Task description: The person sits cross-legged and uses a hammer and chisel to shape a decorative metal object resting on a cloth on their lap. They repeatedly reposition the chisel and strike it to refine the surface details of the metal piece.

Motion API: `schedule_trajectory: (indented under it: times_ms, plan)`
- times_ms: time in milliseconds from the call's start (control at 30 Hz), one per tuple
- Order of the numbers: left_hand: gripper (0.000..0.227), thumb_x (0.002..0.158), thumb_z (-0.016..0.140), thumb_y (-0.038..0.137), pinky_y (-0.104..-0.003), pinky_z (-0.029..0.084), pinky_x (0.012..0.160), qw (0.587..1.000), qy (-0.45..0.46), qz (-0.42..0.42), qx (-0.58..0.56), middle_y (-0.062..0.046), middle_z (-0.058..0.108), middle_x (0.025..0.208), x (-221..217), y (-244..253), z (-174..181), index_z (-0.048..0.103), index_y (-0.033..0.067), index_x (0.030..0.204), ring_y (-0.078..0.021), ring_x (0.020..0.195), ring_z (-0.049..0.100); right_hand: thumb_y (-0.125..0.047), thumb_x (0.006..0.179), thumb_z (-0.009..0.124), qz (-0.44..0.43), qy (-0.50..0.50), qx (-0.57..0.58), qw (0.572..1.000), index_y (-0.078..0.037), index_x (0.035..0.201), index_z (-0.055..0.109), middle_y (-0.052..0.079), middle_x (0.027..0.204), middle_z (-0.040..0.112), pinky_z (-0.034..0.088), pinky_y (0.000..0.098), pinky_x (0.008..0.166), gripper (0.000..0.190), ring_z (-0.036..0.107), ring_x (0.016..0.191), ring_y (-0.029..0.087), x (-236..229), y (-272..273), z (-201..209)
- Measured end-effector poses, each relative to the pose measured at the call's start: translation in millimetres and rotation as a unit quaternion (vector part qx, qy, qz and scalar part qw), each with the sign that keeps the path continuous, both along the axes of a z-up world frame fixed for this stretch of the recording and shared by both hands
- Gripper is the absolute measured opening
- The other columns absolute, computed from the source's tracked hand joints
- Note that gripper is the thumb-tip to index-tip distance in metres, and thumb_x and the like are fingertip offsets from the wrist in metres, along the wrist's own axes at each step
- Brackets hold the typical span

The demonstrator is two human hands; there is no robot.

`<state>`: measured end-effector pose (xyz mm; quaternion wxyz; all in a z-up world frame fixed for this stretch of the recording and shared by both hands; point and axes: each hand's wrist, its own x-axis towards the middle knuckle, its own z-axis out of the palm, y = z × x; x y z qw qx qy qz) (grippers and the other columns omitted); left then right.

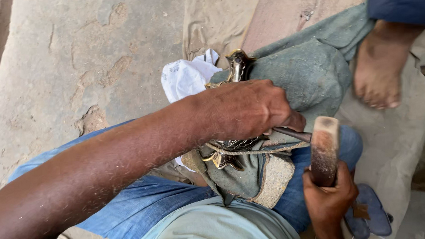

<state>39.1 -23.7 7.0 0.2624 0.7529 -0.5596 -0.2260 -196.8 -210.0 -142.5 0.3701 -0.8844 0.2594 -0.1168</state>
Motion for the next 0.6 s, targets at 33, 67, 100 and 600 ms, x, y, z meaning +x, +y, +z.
schedule_trajectory:
  times_ms: [33, 67, 100, 600]
  plan:
    - [0.035, 0.097, 0.052, 0.004, -0.04, 0.061, 0.07, 0.999, -0.027, -0.019, -0.013, -0.01, 0.077, 0.085, 1.8, -1.6, -0.3, 0.074, 0.0169, 0.121, -0.0244, 0.077, 0.077, 0.011, 0.082, 0.082, -0.018, -0.05, 0.046, 0.998, 0.005, 0.096, 0.061, 0.01, 0.087, 0.065, 0.049, 0.0277, 0.074, 0.027, 0.062, 0.077, 0.015, -4.3, 2.4, -2.6]
    - [0.033, 0.098, 0.053, 0.006, -0.04, 0.061, 0.071, 0.998, -0.038, -0.038, -0.024, -0.011, 0.077, 0.085, 3.8, -3.4, -0.9, 0.074, 0.016, 0.121, -0.0248, 0.078, 0.077, 0.01, 0.089, 0.081, -0.03, -0.102, 0.092, 0.99, 0.004, 0.097, 0.062, 0.009, 0.091, 0.066, 0.05, 0.0258, 0.077, 0.022, 0.062, 0.08, 0.014, -5.3, 6.4, -7.1]
    - [0.03, 0.099, 0.053, 0.008, -0.041, 0.061, 0.072, 0.997, -0.05, -0.056, -0.035, -0.011, 0.077, 0.085, 5.4, -5.5, -2.3, 0.073, 0.0152, 0.12, -0.0253, 0.078, 0.077, 0.009, 0.096, 0.08, -0.041, -0.155, 0.139, 0.977, 0.003, 0.098, 0.063, 0.008, 0.095, 0.066, 0.051, 0.0241, 0.08, 0.018, 0.062, 0.084, 0.013, -6.1, 11.5, -12.8]
    - [0.029, 0.103, 0.057, 0.01, -0.04, 0.063, 0.08, 0.956, -0.01, 0.147, -0.253, -0.014, 0.075, 0.113, -16.4, 45.2, -1.8, 0.063, 0.0128, 0.131, -0.028, 0.096, 0.077, 0.014, 0.089, 0.075, -0.015, -0.221, 0.258, 0.94, 0.0, 0.11, 0.058, 0.006, 0.098, 0.063, 0.056, 0.0284, 0.095, 0.03, 0.062, 0.094, 0.012, 19.9, 9.3, 15.2]
